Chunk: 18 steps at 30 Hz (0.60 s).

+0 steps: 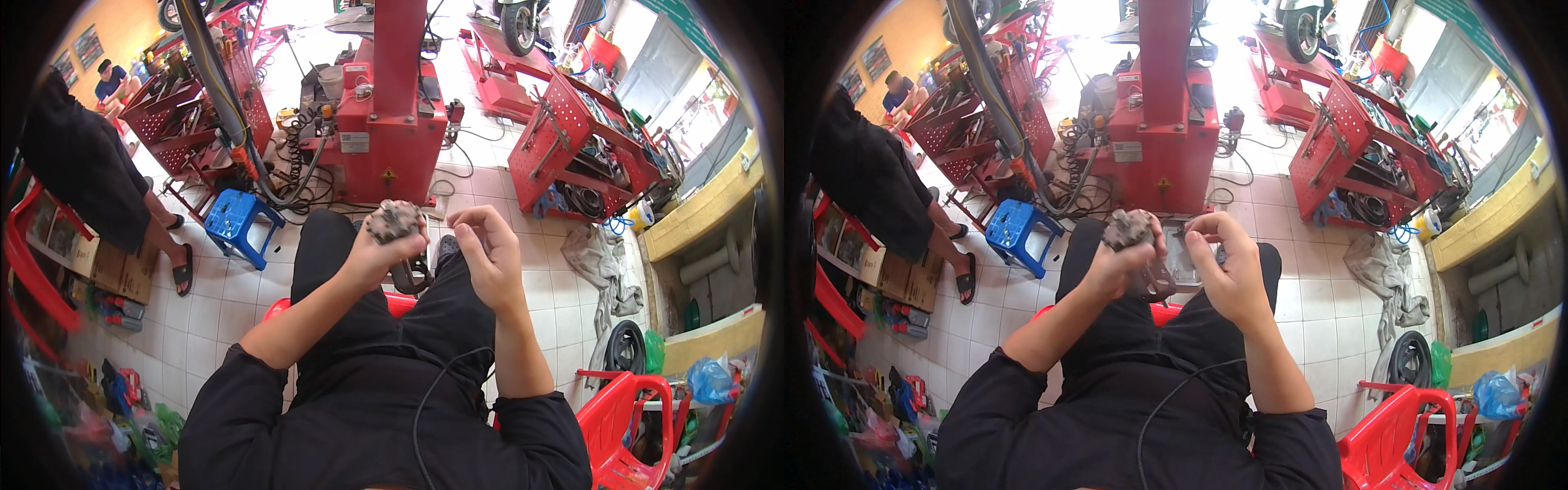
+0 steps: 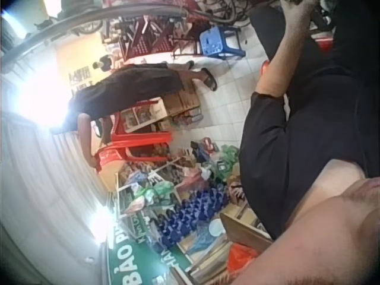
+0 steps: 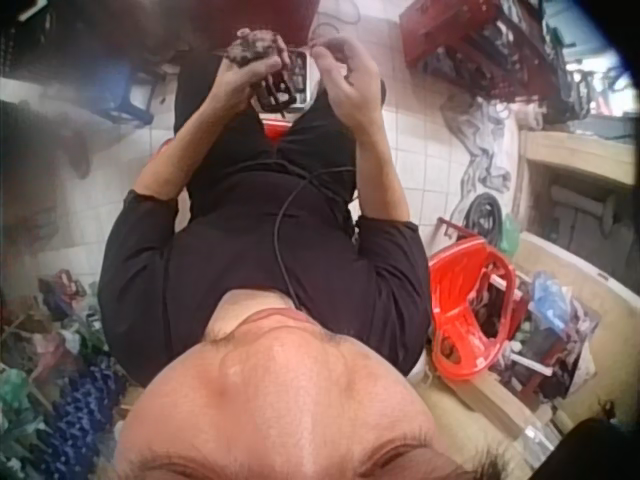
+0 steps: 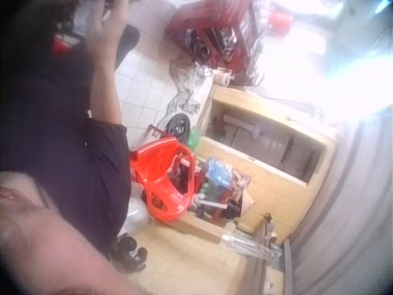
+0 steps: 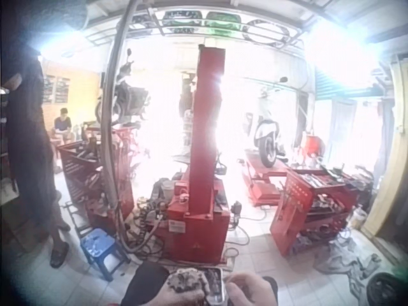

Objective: The person sits on a red chair in a workshop, holding a cylindrical mechanical component. They use a screwdriver to tighten a screw on the component, then pick up a small metal ring and attach it to the assembly. The person continues to adjust and tighten parts of the mechanical component with their hands and the screwdriver.

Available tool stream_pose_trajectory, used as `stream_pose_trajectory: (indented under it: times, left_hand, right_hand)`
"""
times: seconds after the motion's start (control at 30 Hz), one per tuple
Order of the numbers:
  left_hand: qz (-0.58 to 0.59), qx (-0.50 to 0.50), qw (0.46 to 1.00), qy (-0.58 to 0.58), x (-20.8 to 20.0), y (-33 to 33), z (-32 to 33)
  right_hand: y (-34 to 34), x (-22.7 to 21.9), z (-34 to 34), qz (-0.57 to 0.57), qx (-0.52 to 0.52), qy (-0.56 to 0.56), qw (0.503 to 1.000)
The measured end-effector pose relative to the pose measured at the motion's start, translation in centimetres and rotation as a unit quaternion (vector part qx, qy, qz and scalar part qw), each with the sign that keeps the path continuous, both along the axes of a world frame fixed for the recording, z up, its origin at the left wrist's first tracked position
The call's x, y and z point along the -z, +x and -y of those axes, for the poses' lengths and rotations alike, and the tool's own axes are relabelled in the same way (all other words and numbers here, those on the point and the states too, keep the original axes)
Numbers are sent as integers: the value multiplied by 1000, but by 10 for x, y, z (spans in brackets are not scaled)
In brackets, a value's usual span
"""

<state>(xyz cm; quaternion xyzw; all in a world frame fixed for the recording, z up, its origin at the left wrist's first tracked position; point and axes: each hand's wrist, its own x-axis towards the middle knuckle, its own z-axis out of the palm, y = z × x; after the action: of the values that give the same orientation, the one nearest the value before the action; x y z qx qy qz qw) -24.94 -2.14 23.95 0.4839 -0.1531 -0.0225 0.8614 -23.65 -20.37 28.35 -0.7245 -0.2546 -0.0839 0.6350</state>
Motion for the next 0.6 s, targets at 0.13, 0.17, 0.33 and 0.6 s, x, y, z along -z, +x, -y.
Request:
stream_pose_trajectory:
  times: [0.13,0.17,0.33,0.6]
  left_hand:
    - [-25,47,984,-169,-3,7,-17]
    - [-24,59,974,-218,-2,11,-21]
    - [9,106,958,-265,-9,17,-35]
    - [57,148,959,-235,-10,19,-42]
  right_hand:
    - [5,4,0,-77,-75,-175,979]
    - [3,4,-3,-115,-123,-176,970]
    - [3,21,-14,-203,-335,-157,907]
    - [-1,35,-24,-298,-408,-85,859]
